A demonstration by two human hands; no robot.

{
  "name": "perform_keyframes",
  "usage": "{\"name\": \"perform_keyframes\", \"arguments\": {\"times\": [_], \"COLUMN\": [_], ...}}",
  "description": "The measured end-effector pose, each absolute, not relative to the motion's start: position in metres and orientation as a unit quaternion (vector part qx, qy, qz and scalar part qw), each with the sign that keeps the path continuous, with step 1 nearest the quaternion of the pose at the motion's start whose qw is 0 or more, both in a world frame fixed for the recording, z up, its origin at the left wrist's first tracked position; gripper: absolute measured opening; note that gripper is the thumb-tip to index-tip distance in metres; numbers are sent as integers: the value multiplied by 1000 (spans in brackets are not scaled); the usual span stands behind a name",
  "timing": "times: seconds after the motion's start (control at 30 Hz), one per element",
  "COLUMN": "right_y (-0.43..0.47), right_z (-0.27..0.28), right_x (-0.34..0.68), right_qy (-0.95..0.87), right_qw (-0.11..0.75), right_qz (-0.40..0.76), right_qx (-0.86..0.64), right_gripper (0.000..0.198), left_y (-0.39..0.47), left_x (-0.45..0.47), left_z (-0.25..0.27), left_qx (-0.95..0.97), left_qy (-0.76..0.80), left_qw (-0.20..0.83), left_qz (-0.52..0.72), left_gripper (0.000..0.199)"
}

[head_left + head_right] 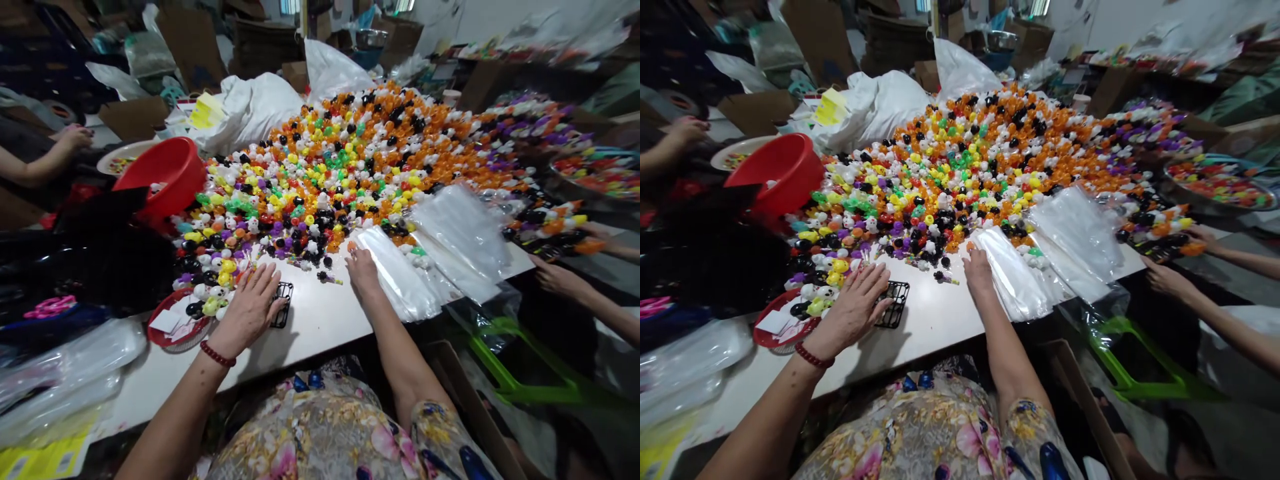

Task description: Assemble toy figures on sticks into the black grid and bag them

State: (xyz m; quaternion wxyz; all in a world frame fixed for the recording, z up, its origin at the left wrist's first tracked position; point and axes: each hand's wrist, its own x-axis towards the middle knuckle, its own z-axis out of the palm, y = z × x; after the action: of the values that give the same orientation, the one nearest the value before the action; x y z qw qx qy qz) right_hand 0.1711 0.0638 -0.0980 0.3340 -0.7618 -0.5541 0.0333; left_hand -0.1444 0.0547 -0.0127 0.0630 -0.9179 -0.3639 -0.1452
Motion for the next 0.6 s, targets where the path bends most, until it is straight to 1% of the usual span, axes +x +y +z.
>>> {"name": "perform_keyframes", "arguments": {"times": [0.1, 0.23, 0.3, 0.33, 0.4, 0.5, 0.57, 0.6], "right_y": [77, 97, 109, 114, 121, 111, 86, 69], "right_z": [-99, -95, -91, -89, -85, -79, -74, -72], "right_x": [184, 172, 166, 165, 163, 156, 142, 133], "right_qy": [-562, -613, -627, -636, -650, -642, -639, -647], "right_qw": [301, 257, 248, 248, 254, 310, 376, 405], "right_qz": [16, 14, 25, 32, 49, 54, 62, 78], "right_qx": [-771, -747, -738, -730, -714, -699, -667, -641], "right_gripper": [22, 33, 36, 35, 31, 23, 23, 24], "left_y": [55, 43, 30, 22, 7, -8, -8, -6], "left_x": [-142, -134, -126, -122, -112, -98, -88, -83], "left_z": [-9, -3, -1, -1, -5, -22, -36, -43], "left_qx": [-924, -924, -932, -937, -942, -892, -794, -726], "left_qy": [-343, -322, -290, -271, -241, -274, -346, -382], "left_qw": [76, 90, 66, 37, -59, -269, -424, -496], "left_qz": [-152, -188, -209, -218, -225, -240, -264, -284], "left_gripper": [45, 42, 38, 35, 32, 30, 36, 43]}}
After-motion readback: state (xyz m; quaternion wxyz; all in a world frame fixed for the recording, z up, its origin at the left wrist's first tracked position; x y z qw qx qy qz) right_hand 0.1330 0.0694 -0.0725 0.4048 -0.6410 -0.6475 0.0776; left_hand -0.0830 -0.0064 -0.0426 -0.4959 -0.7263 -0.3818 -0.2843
